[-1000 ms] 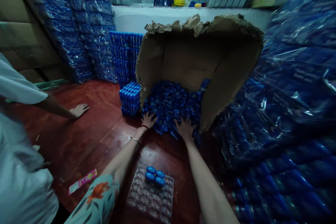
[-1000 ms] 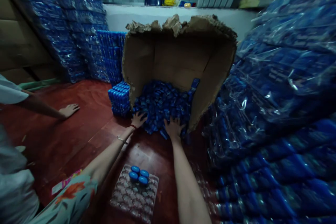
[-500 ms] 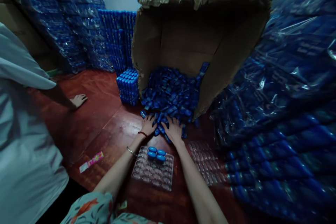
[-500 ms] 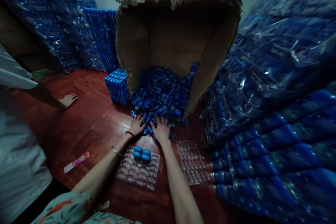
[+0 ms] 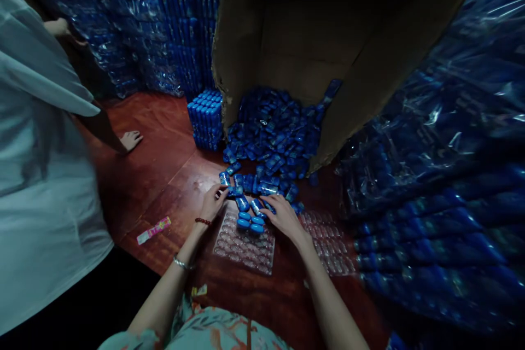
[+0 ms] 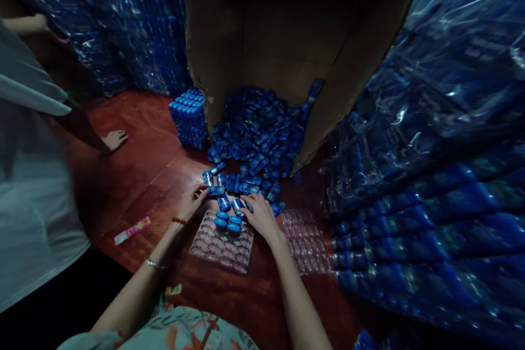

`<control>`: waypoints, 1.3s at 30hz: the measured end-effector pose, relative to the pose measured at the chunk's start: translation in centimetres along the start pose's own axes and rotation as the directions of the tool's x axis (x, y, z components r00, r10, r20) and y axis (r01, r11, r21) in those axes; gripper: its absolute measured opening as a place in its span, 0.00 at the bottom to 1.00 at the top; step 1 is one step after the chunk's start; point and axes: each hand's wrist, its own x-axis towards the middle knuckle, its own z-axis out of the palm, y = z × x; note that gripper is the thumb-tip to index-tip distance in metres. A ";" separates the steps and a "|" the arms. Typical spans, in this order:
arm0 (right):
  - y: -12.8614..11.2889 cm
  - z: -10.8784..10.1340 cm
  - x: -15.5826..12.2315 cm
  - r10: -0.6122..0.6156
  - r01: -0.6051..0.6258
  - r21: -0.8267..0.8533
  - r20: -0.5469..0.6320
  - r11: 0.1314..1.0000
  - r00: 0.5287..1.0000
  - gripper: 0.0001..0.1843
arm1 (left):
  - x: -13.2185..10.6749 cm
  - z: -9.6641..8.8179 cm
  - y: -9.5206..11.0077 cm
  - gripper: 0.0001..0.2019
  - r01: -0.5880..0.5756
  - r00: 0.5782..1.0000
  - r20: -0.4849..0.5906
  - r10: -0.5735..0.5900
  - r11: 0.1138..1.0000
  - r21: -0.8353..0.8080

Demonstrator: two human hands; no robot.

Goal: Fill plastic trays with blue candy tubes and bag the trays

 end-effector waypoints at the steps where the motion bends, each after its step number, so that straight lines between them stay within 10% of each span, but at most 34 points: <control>1: -0.1 0.1 0.3 0.015 -0.013 -0.048 0.038 0.999 0.999 0.19 | 0.2 0.0 0.3 0.12 -0.018 0.999 0.035 0.017 1.000 0.017; 11: -0.6 1.6 0.5 0.123 -0.120 -0.079 0.038 0.990 0.992 0.13 | 0.8 -0.5 0.4 0.14 -0.045 0.985 0.171 0.032 0.996 0.075; 18: 0.8 0.2 -5.7 0.307 -0.247 0.348 -0.131 0.905 0.943 0.18 | -4.8 -5.5 1.4 0.11 0.010 0.994 0.109 -0.009 1.000 -0.007; 23: -0.2 -0.6 -10.9 0.335 -0.256 0.563 -0.039 0.786 0.942 0.19 | -9.6 -7.3 4.4 0.09 -0.077 0.972 0.219 0.080 0.997 -0.022; 30: -4.1 1.9 -9.7 0.180 -0.102 0.405 -0.161 0.909 0.970 0.13 | -10.6 -3.4 5.8 0.11 -0.182 0.973 0.155 0.173 0.983 0.041; 39: -5.7 0.4 -7.9 -0.144 0.149 -0.182 0.041 0.972 0.989 0.17 | -9.5 -2.6 5.6 0.16 -0.527 0.804 0.400 0.440 0.839 0.134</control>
